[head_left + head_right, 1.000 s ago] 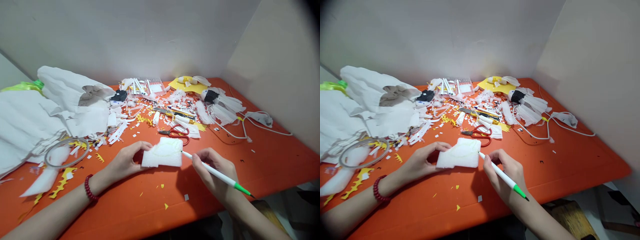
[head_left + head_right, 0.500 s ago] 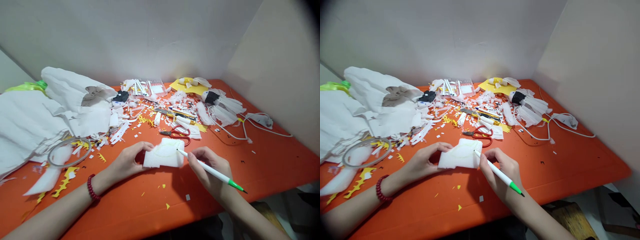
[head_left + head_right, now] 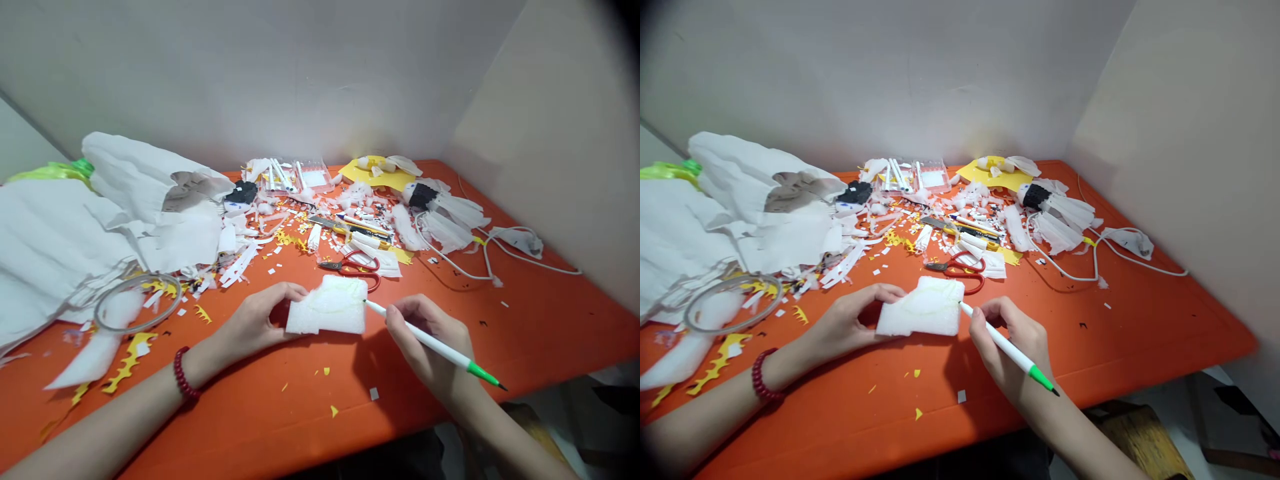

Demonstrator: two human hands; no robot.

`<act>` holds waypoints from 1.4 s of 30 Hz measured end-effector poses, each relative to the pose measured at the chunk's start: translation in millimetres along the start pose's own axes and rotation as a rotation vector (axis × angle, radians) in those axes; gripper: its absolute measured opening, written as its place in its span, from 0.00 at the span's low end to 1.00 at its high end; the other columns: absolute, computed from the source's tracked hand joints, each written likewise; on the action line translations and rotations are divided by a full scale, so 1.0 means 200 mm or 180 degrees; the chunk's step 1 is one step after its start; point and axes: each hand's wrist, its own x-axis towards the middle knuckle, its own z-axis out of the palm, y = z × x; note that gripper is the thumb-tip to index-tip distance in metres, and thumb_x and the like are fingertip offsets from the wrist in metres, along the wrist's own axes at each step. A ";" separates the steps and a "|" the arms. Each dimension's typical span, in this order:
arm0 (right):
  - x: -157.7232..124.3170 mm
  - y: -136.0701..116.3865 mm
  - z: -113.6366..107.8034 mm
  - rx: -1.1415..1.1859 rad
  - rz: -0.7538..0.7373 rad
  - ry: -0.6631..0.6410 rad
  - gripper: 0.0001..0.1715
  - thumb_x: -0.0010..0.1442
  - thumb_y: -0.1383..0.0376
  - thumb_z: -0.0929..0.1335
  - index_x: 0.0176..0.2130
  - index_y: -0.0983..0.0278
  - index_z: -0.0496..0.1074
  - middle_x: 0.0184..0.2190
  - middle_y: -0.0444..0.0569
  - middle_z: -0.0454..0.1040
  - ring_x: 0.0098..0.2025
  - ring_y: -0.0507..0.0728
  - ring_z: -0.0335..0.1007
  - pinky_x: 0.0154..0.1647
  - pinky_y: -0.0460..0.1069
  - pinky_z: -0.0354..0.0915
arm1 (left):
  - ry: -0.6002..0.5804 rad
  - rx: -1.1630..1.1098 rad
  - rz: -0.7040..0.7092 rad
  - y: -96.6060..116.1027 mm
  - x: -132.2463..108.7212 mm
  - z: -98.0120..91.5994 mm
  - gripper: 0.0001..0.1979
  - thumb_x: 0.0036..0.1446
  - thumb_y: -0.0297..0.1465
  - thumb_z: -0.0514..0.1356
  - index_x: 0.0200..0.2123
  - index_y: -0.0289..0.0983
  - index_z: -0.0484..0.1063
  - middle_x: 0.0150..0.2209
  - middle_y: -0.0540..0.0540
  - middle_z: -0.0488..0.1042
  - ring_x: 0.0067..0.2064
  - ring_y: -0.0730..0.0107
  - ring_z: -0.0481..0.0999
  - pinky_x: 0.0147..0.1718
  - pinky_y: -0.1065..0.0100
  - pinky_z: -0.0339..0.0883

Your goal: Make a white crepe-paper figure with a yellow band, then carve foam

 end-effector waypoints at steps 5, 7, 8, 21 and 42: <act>0.00 -0.01 -0.01 -0.0028 -0.0039 -0.0002 0.12 0.56 0.60 0.65 0.25 0.64 0.67 0.18 0.41 0.68 0.18 0.46 0.60 0.18 0.41 0.57 | 0.0018 -0.0028 -0.0009 0.00 0.00 0.00 0.17 0.48 0.35 0.65 0.40 0.37 0.65 0.44 0.42 0.75 0.43 0.64 0.76 0.42 0.65 0.69; 0.00 -0.01 -0.01 -0.0031 -0.0049 0.0009 0.12 0.56 0.60 0.65 0.25 0.64 0.66 0.18 0.41 0.68 0.18 0.46 0.60 0.18 0.41 0.57 | 0.0029 -0.0033 0.0007 0.00 0.00 0.01 0.17 0.49 0.35 0.65 0.40 0.37 0.65 0.44 0.42 0.74 0.44 0.64 0.76 0.42 0.65 0.69; 0.00 -0.02 -0.01 -0.0048 -0.0052 0.0020 0.13 0.56 0.60 0.65 0.25 0.64 0.66 0.18 0.41 0.68 0.18 0.46 0.60 0.18 0.41 0.56 | 0.0031 -0.0036 0.0015 0.00 0.00 0.01 0.17 0.49 0.35 0.65 0.40 0.37 0.65 0.44 0.42 0.74 0.44 0.64 0.76 0.43 0.65 0.69; -0.01 -0.02 0.00 -0.0070 -0.0071 0.0096 0.13 0.56 0.60 0.65 0.24 0.64 0.67 0.17 0.40 0.67 0.18 0.46 0.60 0.18 0.41 0.56 | 0.0030 -0.0067 -0.0044 -0.02 -0.01 0.01 0.17 0.49 0.36 0.65 0.40 0.37 0.65 0.45 0.41 0.74 0.45 0.63 0.75 0.44 0.63 0.68; 0.64 -0.14 -0.10 -0.2042 -0.1213 -0.1254 0.13 0.59 0.64 0.63 0.27 0.65 0.72 0.23 0.48 0.72 0.24 0.51 0.66 0.24 0.44 0.55 | -0.0247 -0.0128 -0.0463 0.04 -0.04 -0.05 0.24 0.42 0.38 0.69 0.42 0.38 0.67 0.40 0.48 0.74 0.39 0.65 0.74 0.39 0.67 0.66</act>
